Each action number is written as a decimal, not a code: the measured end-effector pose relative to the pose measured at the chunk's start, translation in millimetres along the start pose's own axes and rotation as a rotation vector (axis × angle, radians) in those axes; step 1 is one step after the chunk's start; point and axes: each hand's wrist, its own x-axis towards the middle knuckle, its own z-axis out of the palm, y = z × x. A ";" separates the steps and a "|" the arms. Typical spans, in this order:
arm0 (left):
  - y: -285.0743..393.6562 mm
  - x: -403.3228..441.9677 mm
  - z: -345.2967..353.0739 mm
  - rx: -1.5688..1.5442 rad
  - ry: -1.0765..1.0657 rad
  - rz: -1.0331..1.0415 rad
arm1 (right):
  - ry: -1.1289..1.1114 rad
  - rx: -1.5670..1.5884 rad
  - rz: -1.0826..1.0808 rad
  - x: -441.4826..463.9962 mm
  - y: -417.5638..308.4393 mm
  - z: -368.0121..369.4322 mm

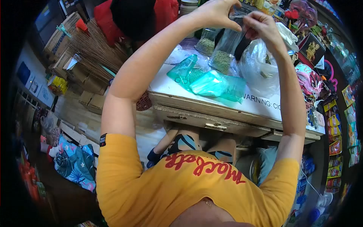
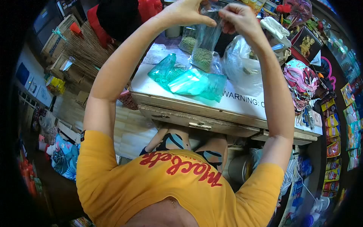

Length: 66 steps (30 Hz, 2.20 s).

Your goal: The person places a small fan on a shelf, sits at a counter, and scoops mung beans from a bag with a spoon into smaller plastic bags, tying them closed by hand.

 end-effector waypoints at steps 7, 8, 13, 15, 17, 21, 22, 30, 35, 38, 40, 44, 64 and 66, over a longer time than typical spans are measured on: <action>-10.4 3.2 -25.3 -0.457 -0.251 -0.454 | 0.065 0.066 -0.031 24.2 -40.9 24.4; -11.5 4.8 -32.1 -0.476 -0.232 -0.533 | 0.087 0.060 -0.042 29.7 -42.4 25.5; -19.0 10.6 -58.2 -0.310 -0.142 -0.458 | 0.100 0.264 -0.109 57.7 -45.8 41.0; -25.1 9.1 -66.0 -0.301 -0.137 -0.504 | 0.121 0.241 -0.097 68.5 -41.4 48.1; -42.6 3.5 -70.7 -0.238 -0.196 -0.433 | 0.148 0.184 -0.101 73.0 -39.6 57.2; -65.2 -21.2 -58.4 -0.254 -0.270 -0.593 | 0.115 -0.177 -0.155 74.7 -11.8 68.9; -78.3 -27.3 -51.2 -0.261 -0.284 -0.556 | 0.123 -0.360 -0.178 70.3 -13.5 68.1; -90.7 -29.7 -24.6 -0.275 -0.303 -0.527 | 0.118 -0.836 -0.377 88.4 22.8 64.2; -142.5 -13.7 5.7 -0.411 -0.034 -0.448 | 0.222 -0.661 -0.369 96.6 5.0 70.7; -132.0 -7.2 2.0 -0.510 0.076 -0.428 | 0.302 -0.624 -0.424 102.9 12.4 67.4; -138.9 -11.1 3.8 -0.512 -0.100 -0.509 | 0.268 -0.598 -0.367 92.1 10.9 68.1; -121.9 -19.8 4.8 -0.387 -0.197 -0.519 | 0.403 -0.762 -0.653 59.0 4.5 57.6; -6.2 -137.7 -16.2 0.032 -0.433 -0.627 | -0.367 -0.783 -0.174 -75.4 86.0 85.6; 17.0 -148.1 -13.2 -0.085 -0.529 -0.616 | -0.392 -0.742 -0.069 -77.4 82.6 80.0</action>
